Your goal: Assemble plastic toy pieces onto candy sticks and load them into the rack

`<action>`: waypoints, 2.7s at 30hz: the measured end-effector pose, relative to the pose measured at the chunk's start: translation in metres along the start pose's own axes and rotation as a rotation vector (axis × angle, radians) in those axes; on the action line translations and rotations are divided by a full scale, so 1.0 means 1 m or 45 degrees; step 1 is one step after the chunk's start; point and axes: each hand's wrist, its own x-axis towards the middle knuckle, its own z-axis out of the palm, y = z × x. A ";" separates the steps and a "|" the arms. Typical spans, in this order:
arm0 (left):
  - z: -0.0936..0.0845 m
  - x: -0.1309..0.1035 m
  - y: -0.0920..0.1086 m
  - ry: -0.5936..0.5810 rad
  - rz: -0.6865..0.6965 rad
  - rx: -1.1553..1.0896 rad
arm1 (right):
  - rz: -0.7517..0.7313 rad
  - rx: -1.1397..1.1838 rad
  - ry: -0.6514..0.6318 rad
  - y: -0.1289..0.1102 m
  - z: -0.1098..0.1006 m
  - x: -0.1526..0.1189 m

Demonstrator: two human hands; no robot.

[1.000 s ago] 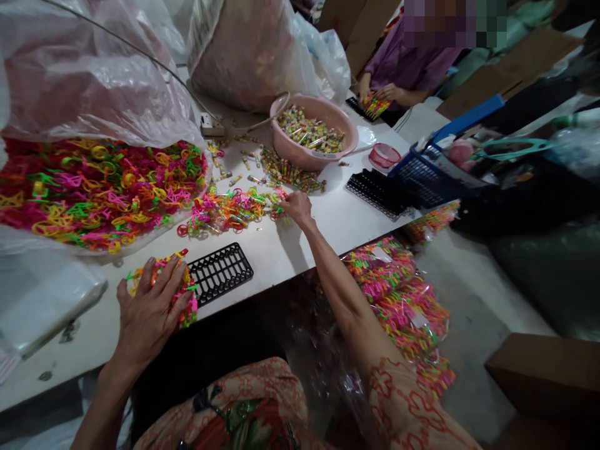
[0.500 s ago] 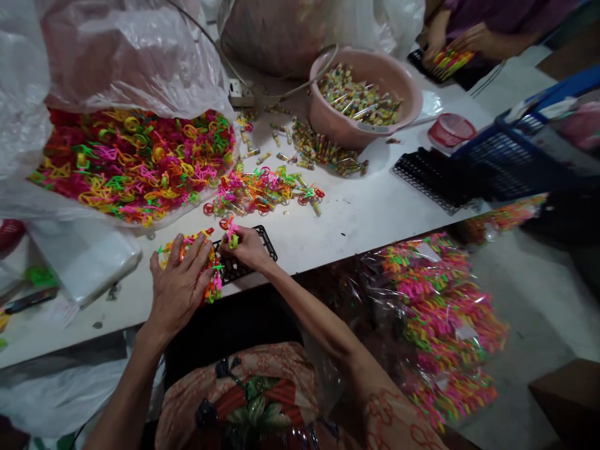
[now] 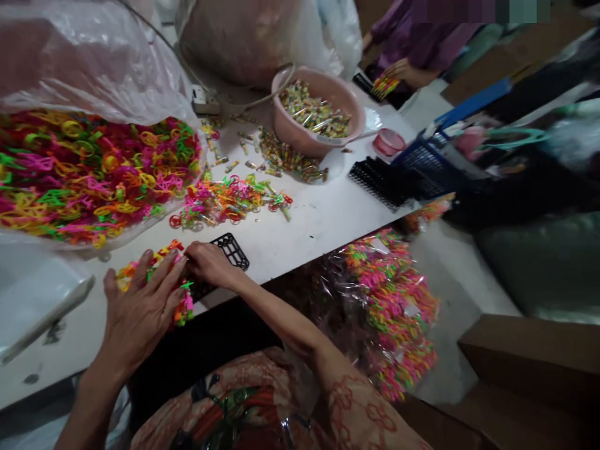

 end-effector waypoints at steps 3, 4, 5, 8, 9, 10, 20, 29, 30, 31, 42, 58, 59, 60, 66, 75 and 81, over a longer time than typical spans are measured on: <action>0.004 0.000 -0.003 0.051 -0.001 -0.024 | 0.141 0.042 0.225 0.044 -0.043 -0.016; 0.005 0.000 -0.003 0.065 -0.002 -0.031 | 0.327 -0.055 0.353 0.061 -0.063 -0.023; 0.005 0.000 -0.002 0.075 -0.003 -0.036 | 0.556 -0.187 0.462 0.079 -0.082 -0.030; 0.005 0.001 0.000 0.089 -0.009 -0.035 | 1.017 -0.415 0.459 0.123 -0.128 -0.045; 0.005 0.002 0.000 0.088 -0.011 -0.029 | 1.060 -0.425 0.406 0.132 -0.136 -0.048; 0.005 0.002 0.000 0.087 -0.014 -0.023 | 1.072 -0.410 0.362 0.138 -0.140 -0.050; 0.000 0.004 0.002 -0.036 -0.088 0.021 | 0.769 0.960 0.599 0.087 -0.061 -0.077; -0.003 0.006 0.004 -0.103 -0.102 0.096 | 0.115 0.762 0.373 0.004 0.029 -0.051; -0.003 0.005 0.003 -0.105 -0.098 0.094 | 0.076 0.669 0.368 0.004 0.030 -0.052; -0.003 0.005 0.003 -0.105 -0.095 0.091 | 0.052 0.583 0.352 0.005 0.030 -0.053; -0.002 0.013 0.016 -0.045 -0.149 0.050 | -0.009 0.019 -0.058 -0.003 0.017 -0.056; 0.001 0.010 0.017 0.021 -0.155 0.115 | 0.437 -0.429 0.247 0.036 -0.084 0.062; 0.000 0.010 0.017 0.026 -0.149 0.117 | 0.445 -0.419 0.253 0.037 -0.083 0.062; 0.001 0.010 0.017 0.026 -0.144 0.121 | 0.461 -0.402 0.272 0.038 -0.084 0.060; 0.003 0.009 0.014 0.016 -0.139 0.109 | 0.422 0.040 0.505 0.047 -0.076 0.017; 0.002 0.010 0.014 -0.022 -0.137 0.141 | 0.402 1.404 0.303 0.035 -0.020 -0.026; 0.002 0.010 0.014 -0.042 -0.155 0.119 | 0.454 1.575 0.308 0.028 -0.018 -0.023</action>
